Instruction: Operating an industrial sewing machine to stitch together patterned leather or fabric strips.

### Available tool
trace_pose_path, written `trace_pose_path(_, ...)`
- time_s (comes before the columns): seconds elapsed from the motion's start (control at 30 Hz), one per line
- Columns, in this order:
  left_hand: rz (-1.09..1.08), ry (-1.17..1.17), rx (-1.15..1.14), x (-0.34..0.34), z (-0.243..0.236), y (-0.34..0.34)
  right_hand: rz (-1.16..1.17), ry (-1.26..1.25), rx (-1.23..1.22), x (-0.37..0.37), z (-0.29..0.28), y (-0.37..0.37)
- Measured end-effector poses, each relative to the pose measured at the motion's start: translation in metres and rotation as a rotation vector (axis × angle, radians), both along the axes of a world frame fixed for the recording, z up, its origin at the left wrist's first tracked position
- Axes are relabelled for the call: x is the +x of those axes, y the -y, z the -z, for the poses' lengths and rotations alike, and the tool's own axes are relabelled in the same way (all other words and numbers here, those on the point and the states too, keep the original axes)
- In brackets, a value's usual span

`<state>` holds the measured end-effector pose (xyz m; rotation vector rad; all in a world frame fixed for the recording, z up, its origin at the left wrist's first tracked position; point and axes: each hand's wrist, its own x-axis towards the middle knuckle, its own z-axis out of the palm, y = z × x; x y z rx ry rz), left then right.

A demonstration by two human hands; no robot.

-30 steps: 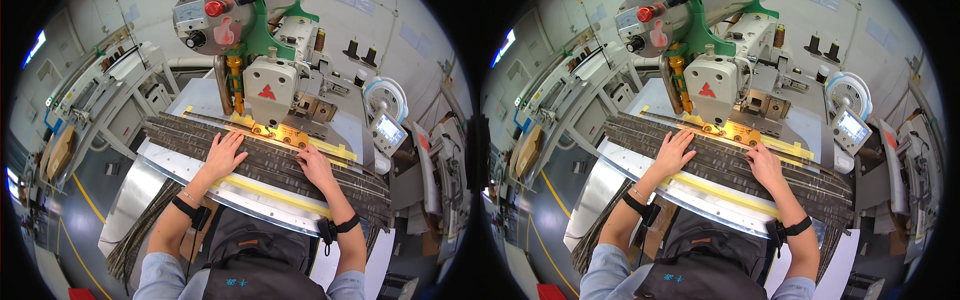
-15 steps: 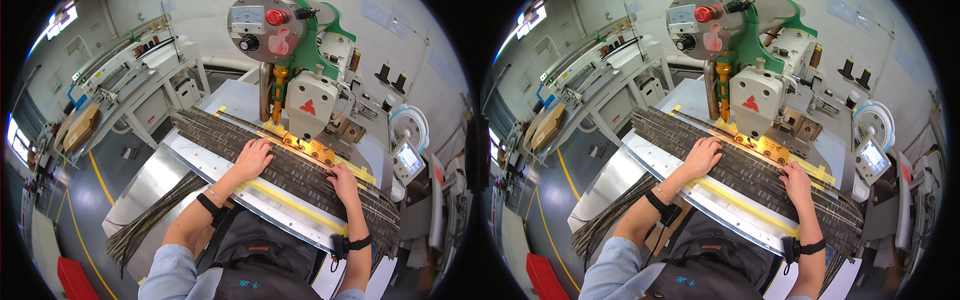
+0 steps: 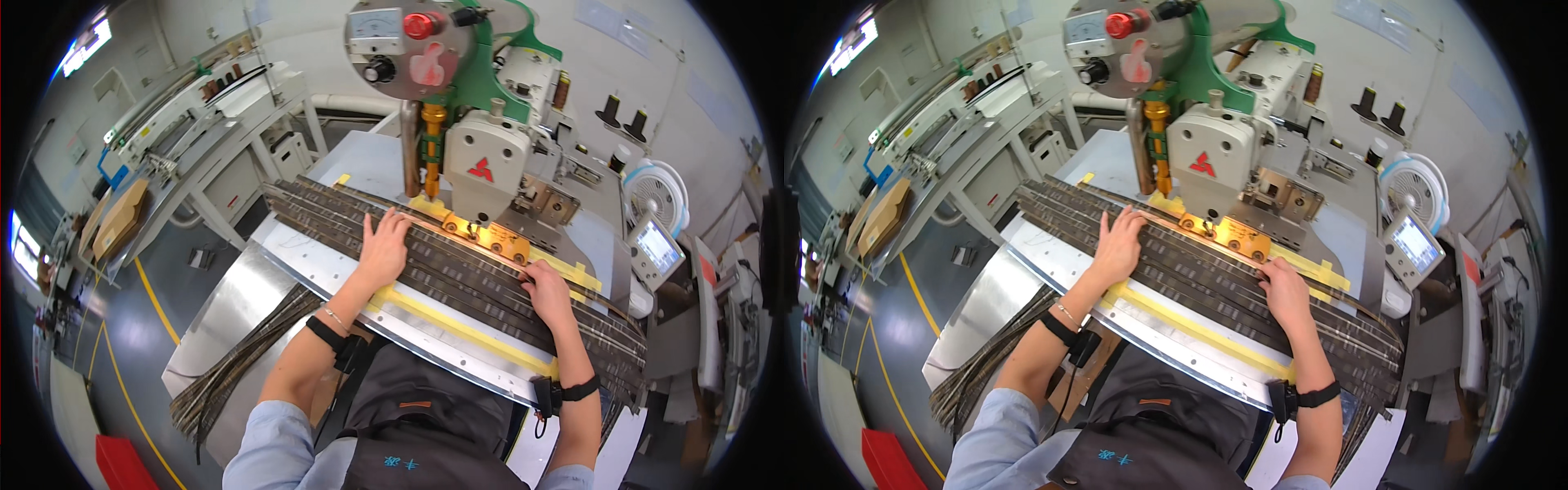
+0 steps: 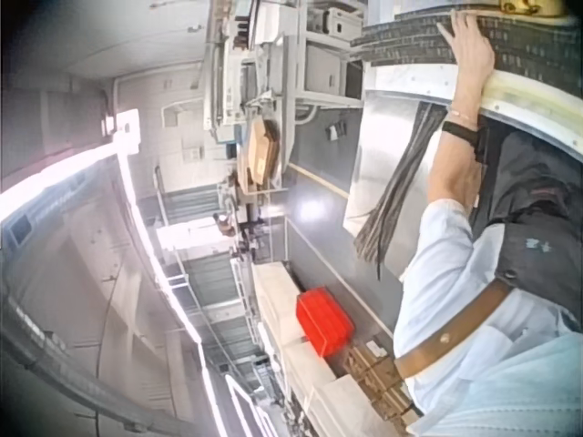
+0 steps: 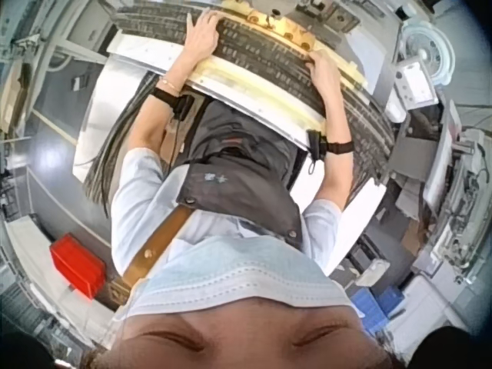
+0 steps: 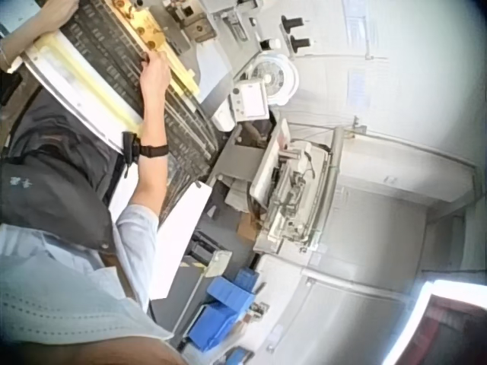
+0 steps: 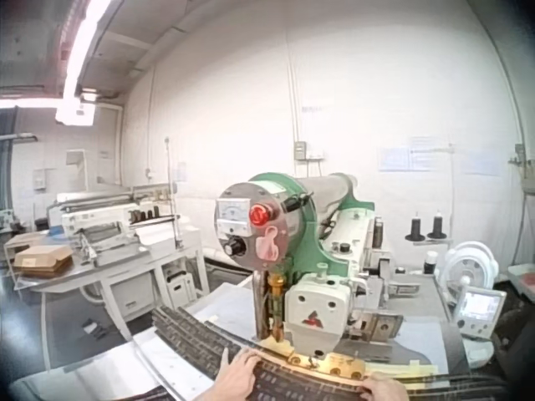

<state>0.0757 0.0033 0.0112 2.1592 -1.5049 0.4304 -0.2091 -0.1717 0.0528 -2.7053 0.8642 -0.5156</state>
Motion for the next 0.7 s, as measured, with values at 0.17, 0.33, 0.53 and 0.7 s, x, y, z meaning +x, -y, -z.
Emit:
trace_pose_path(0.17, 0.251, -0.104, -0.052, 0.004, -0.006, -0.003, -0.026, 0.008, -0.011, 0.001, 0.001, -0.001)
trace_pose_path(0.33, 0.272, 0.081, 0.141, -0.006, -0.009, -0.005, -0.035, 0.041, -0.04, 0.0, 0.006, -0.002)
trace_pose_path(0.53, 0.214, 0.142, 0.092, -0.012, -0.001, 0.001, -0.038, 0.084, -0.071, 0.005, -0.004, -0.019)
trace_pose_path(0.7, 0.238, 0.049, 0.075, -0.017, -0.008, -0.001, -0.128, -0.055, 0.027, 0.005, -0.007, -0.031)
